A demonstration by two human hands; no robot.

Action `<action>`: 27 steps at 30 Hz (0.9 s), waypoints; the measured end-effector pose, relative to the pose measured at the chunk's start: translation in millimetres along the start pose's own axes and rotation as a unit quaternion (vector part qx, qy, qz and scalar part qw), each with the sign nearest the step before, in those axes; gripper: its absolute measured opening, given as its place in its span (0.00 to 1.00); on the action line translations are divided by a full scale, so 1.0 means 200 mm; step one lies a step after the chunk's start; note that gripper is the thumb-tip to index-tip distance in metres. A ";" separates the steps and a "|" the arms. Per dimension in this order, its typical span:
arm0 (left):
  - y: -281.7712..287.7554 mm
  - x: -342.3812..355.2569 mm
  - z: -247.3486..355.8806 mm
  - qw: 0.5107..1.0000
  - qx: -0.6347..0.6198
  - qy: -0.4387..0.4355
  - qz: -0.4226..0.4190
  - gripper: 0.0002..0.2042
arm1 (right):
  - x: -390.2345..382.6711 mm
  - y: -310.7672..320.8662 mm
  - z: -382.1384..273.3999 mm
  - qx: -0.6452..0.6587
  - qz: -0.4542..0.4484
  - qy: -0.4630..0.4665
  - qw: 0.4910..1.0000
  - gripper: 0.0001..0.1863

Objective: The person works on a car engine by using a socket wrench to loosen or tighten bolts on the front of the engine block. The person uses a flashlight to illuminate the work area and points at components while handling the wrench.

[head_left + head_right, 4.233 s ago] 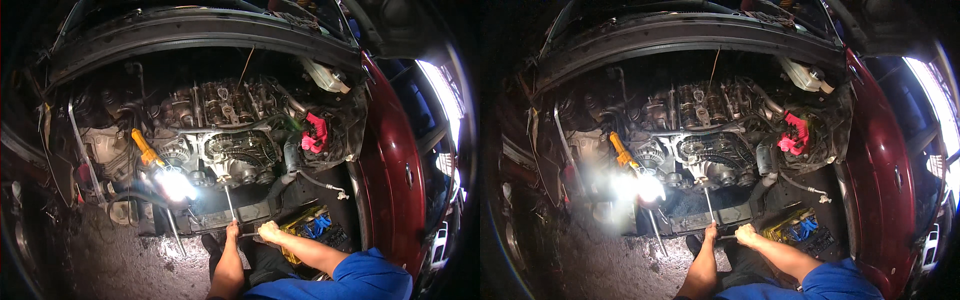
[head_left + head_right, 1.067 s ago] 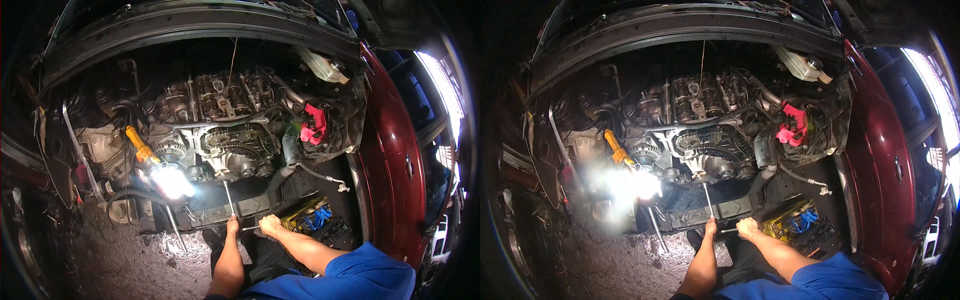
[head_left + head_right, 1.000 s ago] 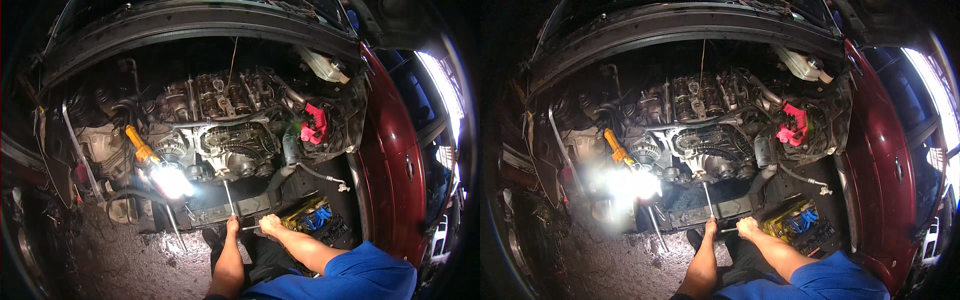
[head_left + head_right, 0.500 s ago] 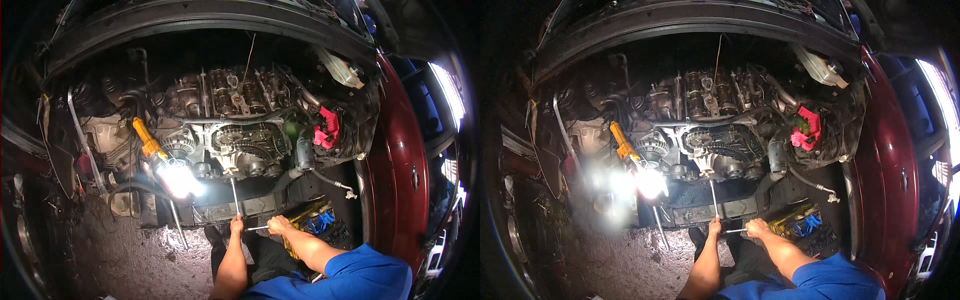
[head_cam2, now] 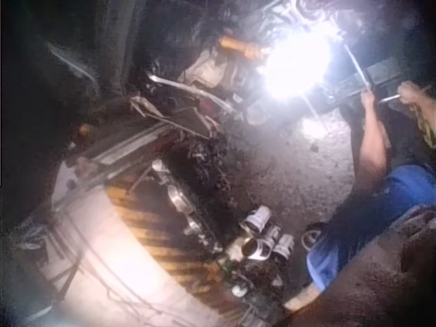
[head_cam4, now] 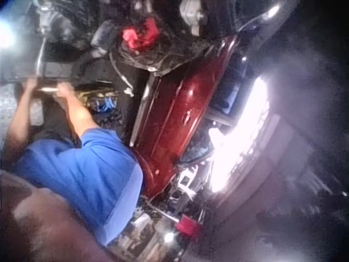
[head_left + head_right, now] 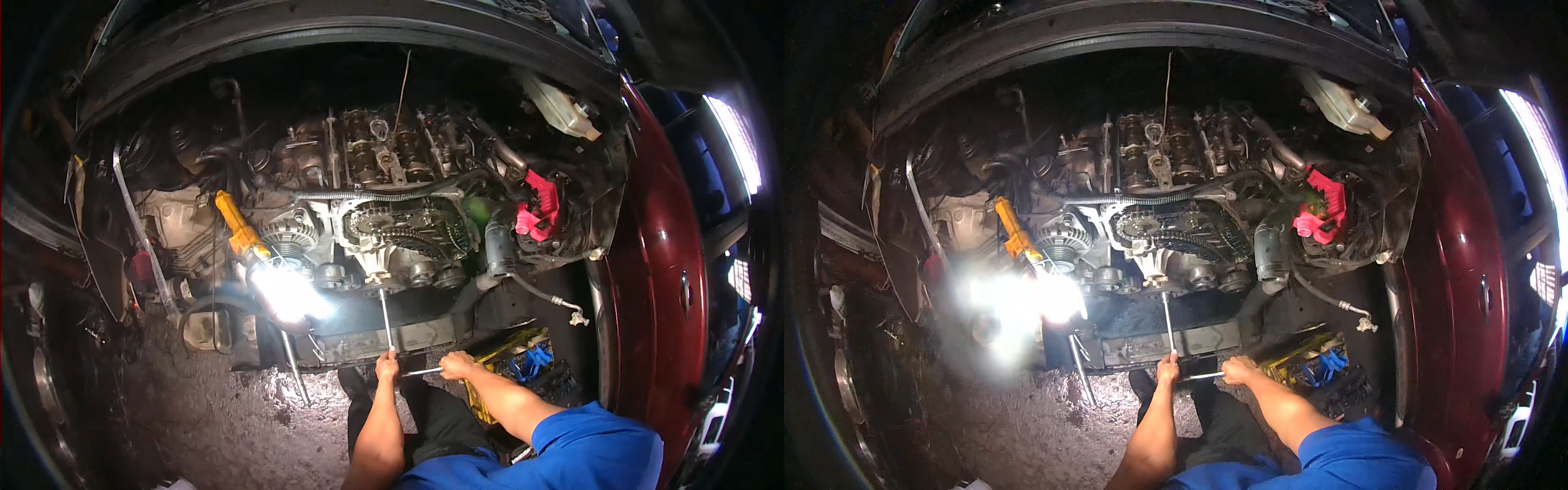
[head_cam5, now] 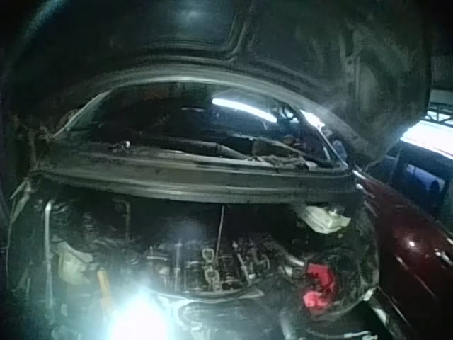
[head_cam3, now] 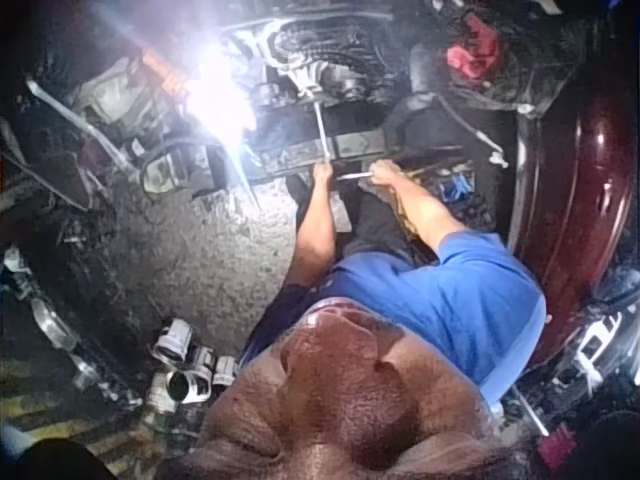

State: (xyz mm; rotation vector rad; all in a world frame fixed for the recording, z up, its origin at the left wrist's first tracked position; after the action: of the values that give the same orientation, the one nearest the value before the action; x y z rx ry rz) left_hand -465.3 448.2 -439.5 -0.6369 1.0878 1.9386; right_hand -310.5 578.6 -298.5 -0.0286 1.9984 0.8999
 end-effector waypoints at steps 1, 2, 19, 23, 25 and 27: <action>0.01 0.00 0.00 1.000 0.007 0.018 0.001 0.25 | 0.00 0.01 -0.02 -0.001 0.006 0.005 1.000 0.16; 0.03 0.01 0.00 1.000 0.006 0.016 0.003 0.25 | -0.01 0.02 -0.04 -0.002 0.009 0.006 1.000 0.16; 0.04 -0.08 0.11 0.998 -0.027 0.044 -0.041 0.26 | -0.19 0.05 -0.30 -0.162 0.146 0.079 0.973 0.08; 0.04 -0.02 0.04 0.998 -0.026 0.033 -0.035 0.26 | -0.14 0.05 -0.35 -0.156 0.128 0.065 0.977 0.08; 0.04 -0.01 0.02 0.999 -0.026 0.024 -0.032 0.27 | -0.13 0.06 -0.36 -0.158 0.116 0.050 0.979 0.09; 0.05 -0.01 0.02 0.997 -0.047 0.029 -0.057 0.26 | -0.12 0.07 -0.36 -0.156 0.095 0.051 0.982 0.09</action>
State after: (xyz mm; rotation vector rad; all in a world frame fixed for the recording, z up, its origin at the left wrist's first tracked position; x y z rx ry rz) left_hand -473.0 447.8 -430.8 -0.7939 0.9776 1.8924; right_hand -353.4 538.8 -249.0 -0.0627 1.9585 1.3525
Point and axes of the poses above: each hand's wrist, its own x-axis towards the middle knuckle, its own y-axis out of the back of the hand, z = x × y, the point moved 1 cm from there along x, towards the middle knuckle, and after that the axes turned 15 degrees about x, right-handed, at the moved point
